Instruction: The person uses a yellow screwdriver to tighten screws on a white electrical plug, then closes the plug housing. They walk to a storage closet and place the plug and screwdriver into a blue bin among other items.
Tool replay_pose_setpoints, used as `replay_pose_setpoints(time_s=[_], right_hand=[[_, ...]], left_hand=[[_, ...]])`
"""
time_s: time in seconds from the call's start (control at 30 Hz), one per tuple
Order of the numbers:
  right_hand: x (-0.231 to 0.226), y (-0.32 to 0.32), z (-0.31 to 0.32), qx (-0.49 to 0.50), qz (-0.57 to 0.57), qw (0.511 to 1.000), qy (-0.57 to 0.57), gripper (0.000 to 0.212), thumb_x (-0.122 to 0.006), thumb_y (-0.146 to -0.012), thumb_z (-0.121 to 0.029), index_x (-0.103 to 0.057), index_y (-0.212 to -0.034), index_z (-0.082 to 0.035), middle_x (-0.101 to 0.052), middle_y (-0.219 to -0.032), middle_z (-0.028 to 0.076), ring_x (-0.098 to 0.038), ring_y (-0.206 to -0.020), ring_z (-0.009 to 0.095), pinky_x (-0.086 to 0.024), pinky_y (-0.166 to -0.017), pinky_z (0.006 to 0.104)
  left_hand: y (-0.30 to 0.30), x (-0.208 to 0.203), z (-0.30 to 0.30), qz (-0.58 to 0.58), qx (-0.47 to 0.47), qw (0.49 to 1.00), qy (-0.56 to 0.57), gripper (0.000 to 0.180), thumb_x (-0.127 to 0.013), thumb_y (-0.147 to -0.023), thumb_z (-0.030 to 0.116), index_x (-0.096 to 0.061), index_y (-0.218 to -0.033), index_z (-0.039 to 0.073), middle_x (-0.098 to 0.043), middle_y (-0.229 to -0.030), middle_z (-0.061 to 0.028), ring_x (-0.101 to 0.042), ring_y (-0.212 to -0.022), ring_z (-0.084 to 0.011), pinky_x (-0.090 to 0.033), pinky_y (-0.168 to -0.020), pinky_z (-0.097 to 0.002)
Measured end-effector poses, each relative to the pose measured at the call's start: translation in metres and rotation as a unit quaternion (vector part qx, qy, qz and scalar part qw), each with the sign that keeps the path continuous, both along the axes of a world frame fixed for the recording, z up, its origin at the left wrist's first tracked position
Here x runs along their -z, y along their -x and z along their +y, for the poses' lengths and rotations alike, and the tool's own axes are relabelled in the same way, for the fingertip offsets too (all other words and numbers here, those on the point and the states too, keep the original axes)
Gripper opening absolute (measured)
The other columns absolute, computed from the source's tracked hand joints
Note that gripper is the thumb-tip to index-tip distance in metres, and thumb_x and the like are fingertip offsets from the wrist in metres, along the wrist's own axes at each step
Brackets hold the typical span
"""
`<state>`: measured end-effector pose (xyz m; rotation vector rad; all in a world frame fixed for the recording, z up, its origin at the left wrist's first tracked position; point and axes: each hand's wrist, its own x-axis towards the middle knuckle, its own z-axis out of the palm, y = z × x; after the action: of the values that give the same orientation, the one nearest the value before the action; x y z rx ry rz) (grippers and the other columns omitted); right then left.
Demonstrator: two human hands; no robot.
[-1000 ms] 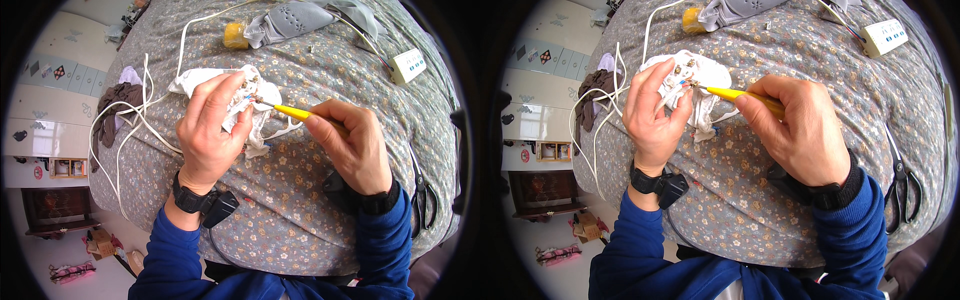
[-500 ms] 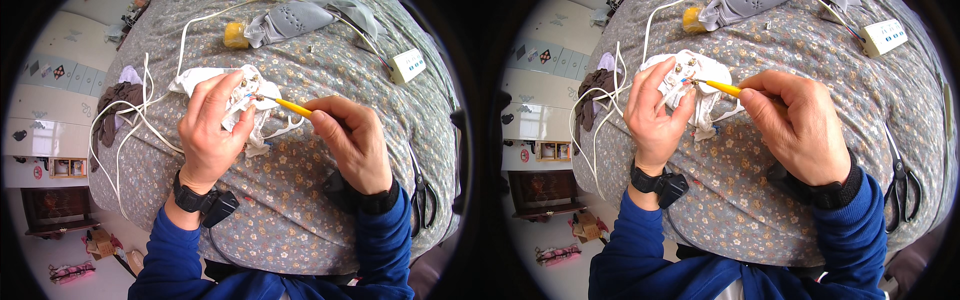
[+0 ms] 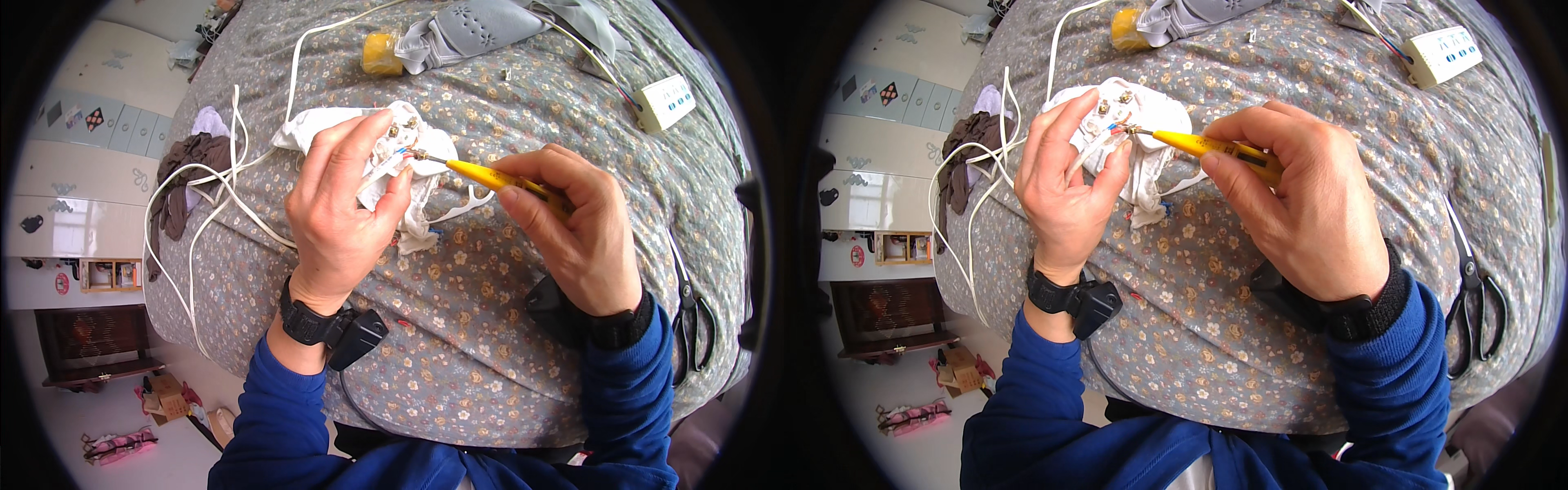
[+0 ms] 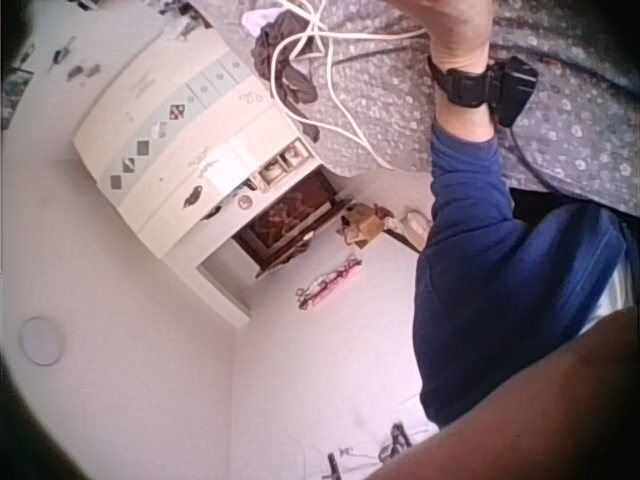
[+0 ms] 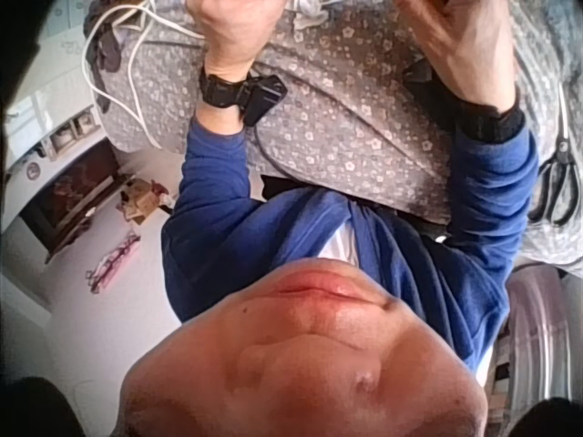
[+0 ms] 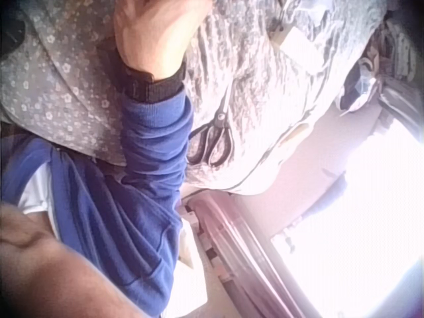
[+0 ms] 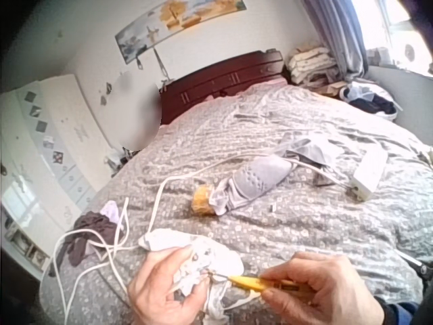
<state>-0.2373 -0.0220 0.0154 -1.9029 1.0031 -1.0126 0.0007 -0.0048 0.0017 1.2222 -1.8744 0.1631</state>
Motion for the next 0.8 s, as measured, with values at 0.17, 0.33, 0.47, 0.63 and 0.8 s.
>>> replay_pose_setpoints(time_s=[0.17,0.33,0.47,0.63,0.8], right_hand=[[0.0001,-0.0004,0.0002,0.003,-0.003,1.0,0.003,0.019,-0.07,-0.087,-0.008,-0.069,-0.103,0.003,-0.061,-0.081,0.007,-0.054,-0.069,0.012,-0.042,-0.064,0.027],[-0.0012,0.0004,0.0015,0.0,0.006,1.0,-0.016,0.02,-0.072,-0.085,-0.007,-0.069,-0.102,0.003,-0.062,-0.082,0.007,-0.055,-0.068,0.012,-0.043,-0.062,0.026],[0.0,-0.0005,0.0024,0.011,0.008,1.0,0.006,0.019,-0.073,-0.083,-0.006,-0.069,-0.1,0.002,-0.063,-0.083,0.007,-0.057,-0.068,0.012,-0.044,-0.062,0.0253],[0.0011,-0.0011,0.0011,0.022,0.01,0.999,0.032,0.019,-0.074,-0.081,-0.005,-0.069,-0.098,0.002,-0.063,-0.083,0.007,-0.058,-0.068,0.013,-0.044,-0.062,0.0258],[-0.0015,-0.0009,0.0028,0.017,0.031,0.999,-0.029,0.017,-0.072,-0.083,-0.006,-0.068,-0.098,0.002,-0.064,-0.074,0.008,-0.058,-0.063,0.013,-0.045,-0.059,0.0271]], left_hand=[[0.0006,-0.0006,-0.0012,-0.027,-0.003,1.0,0.014,0.052,-0.076,-0.073,0.0,-0.065,-0.122,0.007,-0.066,-0.11,-0.0109,-0.069,-0.096,-0.0285,-0.058,-0.078,-0.037],[0.0028,-0.0061,0.0026,-0.1,-0.009,0.994,0.034,0.053,-0.078,-0.072,0.002,-0.065,-0.123,0.008,-0.066,-0.11,-0.0097,-0.07,-0.092,-0.0272,-0.059,-0.074,-0.0358],[0.0044,-0.0075,0.0029,-0.098,-0.009,0.995,0.029,0.053,-0.08,-0.072,0.003,-0.065,-0.123,0.008,-0.066,-0.11,-0.0094,-0.07,-0.09,-0.0266,-0.059,-0.073,-0.0351],[0.0046,-0.0072,0.0024,-0.096,-0.007,0.995,0.026,0.051,-0.08,-0.073,0.004,-0.066,-0.122,0.008,-0.066,-0.11,-0.0091,-0.071,-0.089,-0.0263,-0.059,-0.072,-0.0349],[0.0042,-0.0069,0.0032,-0.105,-0.005,0.994,0.024,0.051,-0.08,-0.073,0.004,-0.066,-0.122,0.008,-0.066,-0.109,-0.0089,-0.071,-0.088,-0.0261,-0.059,-0.072,-0.0346]])
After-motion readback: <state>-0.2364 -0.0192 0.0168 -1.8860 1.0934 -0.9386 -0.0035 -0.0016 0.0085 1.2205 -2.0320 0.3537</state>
